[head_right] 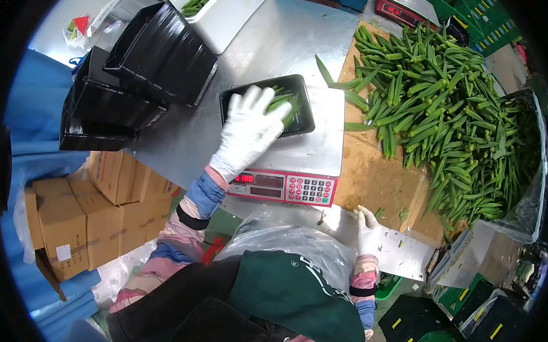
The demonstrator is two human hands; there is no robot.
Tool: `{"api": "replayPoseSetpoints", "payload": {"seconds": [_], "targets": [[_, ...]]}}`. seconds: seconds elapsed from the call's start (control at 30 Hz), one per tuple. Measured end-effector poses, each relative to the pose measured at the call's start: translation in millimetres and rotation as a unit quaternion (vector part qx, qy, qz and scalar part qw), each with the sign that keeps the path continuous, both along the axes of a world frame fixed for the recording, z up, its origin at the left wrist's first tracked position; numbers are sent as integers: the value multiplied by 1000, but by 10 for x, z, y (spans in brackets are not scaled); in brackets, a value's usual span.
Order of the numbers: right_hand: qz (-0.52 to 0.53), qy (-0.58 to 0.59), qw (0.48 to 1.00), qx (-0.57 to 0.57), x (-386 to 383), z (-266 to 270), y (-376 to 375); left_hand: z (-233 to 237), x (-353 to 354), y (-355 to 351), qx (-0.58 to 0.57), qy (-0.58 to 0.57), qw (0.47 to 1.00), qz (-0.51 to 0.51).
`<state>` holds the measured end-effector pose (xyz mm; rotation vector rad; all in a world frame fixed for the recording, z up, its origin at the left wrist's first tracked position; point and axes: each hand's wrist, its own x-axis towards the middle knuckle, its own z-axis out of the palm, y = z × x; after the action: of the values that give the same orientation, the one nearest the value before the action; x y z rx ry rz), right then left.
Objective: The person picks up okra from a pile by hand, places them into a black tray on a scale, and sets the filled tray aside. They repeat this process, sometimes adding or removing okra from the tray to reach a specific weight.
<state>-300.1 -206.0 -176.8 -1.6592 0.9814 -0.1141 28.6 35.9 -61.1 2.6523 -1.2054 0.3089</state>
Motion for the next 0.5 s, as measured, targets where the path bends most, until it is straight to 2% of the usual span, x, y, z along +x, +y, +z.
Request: {"api": "replayPoseSetpoints", "payload": {"seconds": [0.07, 0.13, 0.2, 0.23, 0.3, 0.4, 0.47, 0.5], "targets": [[-20, 14, 1000, 11, 7, 96, -2, -31, -46, -67, -6, 17, 996, -88], [-35, 29, 999, 26, 32, 224, 3, 103, -65, -59, -31, 59, 992, -104], [-47, 17, 999, 17, 7, 236, -12, 233, 0, 62, -148, 94, 983, -63], [-55, 12, 998, 13, -18, 240, -2, 334, 33, 149, -193, 54, 979, -28], [-80, 31, 995, 41, -24, 290, 12, 288, 62, 363, -294, 65, 947, 114], [-74, 11, 996, 43, -93, 51, -28, 8, 90, 698, -272, 245, 896, 252], [-50, -15, 998, 31, -127, -115, -59, 119, -12, 644, -244, 492, 786, 286], [-33, -24, 999, 13, -95, -107, -51, 74, -17, 626, -263, 567, 745, 232]]}}
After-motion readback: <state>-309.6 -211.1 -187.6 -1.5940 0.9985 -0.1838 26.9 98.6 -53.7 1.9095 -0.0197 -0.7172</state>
